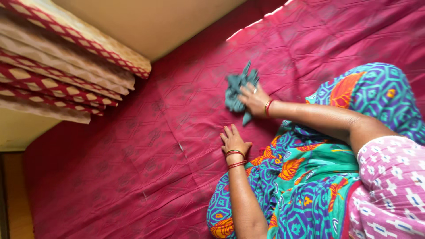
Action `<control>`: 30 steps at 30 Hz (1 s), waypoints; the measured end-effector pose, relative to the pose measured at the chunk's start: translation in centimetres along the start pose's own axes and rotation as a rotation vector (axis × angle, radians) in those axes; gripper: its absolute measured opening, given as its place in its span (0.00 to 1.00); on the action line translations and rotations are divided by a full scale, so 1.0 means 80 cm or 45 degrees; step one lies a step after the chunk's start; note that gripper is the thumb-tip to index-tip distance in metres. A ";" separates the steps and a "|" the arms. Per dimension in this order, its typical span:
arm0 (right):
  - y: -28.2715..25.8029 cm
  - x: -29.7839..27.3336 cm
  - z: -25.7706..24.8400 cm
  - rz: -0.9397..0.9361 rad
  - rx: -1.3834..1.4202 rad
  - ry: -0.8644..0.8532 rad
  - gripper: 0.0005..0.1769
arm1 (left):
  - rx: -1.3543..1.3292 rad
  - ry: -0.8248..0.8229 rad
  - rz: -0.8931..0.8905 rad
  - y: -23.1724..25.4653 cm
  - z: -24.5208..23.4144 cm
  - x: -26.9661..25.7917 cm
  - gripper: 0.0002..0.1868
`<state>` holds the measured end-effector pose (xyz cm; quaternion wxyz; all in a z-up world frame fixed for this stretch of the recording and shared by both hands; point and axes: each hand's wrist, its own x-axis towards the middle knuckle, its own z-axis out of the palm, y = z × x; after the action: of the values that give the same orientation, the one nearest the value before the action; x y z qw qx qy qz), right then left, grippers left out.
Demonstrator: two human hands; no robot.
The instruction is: The person sits cross-legged on a red mattress and wipes its surface with a grey cloth. They systematically rub the fabric, occasionally adjusting the cloth, while a stack of folded mattresses is visible nearby.
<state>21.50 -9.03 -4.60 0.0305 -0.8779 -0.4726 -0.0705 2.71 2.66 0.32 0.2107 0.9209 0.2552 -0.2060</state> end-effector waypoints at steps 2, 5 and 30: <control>-0.007 -0.018 -0.007 -0.232 0.056 -0.111 0.37 | -0.011 0.006 0.024 -0.006 0.002 0.001 0.61; 0.033 -0.030 -0.009 -0.180 0.003 -0.114 0.33 | 0.000 0.082 0.099 -0.019 0.007 0.003 0.60; 0.111 -0.021 -0.021 0.762 0.178 0.028 0.43 | 0.020 0.077 0.120 -0.033 0.020 0.017 0.61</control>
<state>27.82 -15.50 -3.05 0.1153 -0.9731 -0.1963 -0.0354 1.91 4.45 -2.42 0.2050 0.9393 0.2163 -0.1698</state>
